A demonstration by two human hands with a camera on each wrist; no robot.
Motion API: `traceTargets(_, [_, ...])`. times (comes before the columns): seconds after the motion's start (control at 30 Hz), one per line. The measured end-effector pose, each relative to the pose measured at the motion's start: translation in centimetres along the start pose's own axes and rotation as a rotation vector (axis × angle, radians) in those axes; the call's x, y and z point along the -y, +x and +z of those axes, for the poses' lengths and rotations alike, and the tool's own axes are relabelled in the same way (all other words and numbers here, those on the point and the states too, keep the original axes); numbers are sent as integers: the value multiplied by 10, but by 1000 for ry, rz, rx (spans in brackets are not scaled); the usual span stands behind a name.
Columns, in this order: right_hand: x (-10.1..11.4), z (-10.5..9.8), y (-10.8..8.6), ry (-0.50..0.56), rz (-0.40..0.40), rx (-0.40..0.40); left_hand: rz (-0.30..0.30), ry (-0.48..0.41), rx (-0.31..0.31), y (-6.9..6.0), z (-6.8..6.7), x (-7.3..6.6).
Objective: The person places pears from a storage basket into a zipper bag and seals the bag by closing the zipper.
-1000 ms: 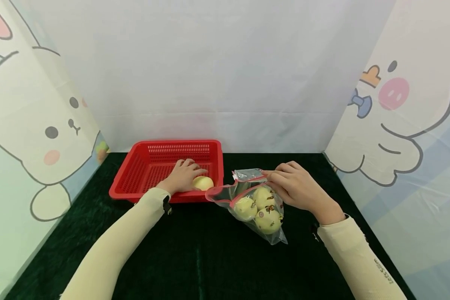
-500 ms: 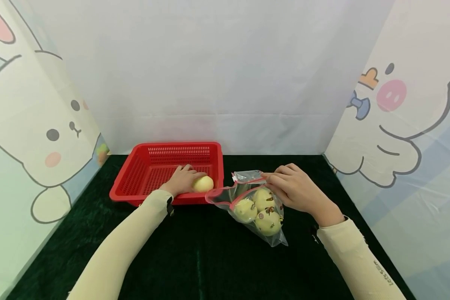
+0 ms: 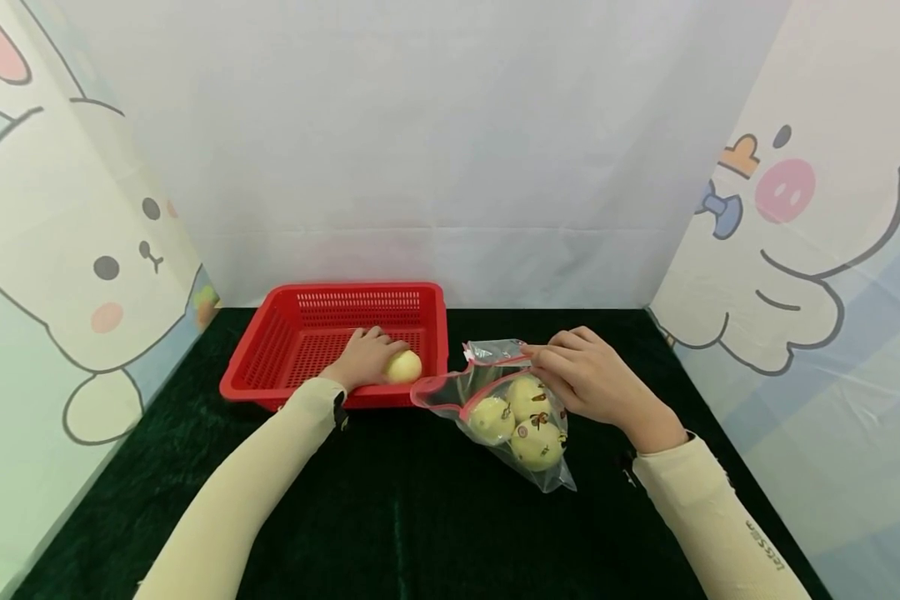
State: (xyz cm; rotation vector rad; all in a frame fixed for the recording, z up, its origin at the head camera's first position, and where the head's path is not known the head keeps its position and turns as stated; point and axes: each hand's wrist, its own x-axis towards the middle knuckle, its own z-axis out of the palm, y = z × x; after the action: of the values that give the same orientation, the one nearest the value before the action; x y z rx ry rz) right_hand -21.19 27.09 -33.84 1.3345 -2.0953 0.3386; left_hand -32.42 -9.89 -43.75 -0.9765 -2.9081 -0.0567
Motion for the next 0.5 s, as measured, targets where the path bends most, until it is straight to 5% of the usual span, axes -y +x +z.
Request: traceTargets(0.5, [-2, 3, -1, -8, -31, -27, -67, -24, -99, -1, -7, 2])
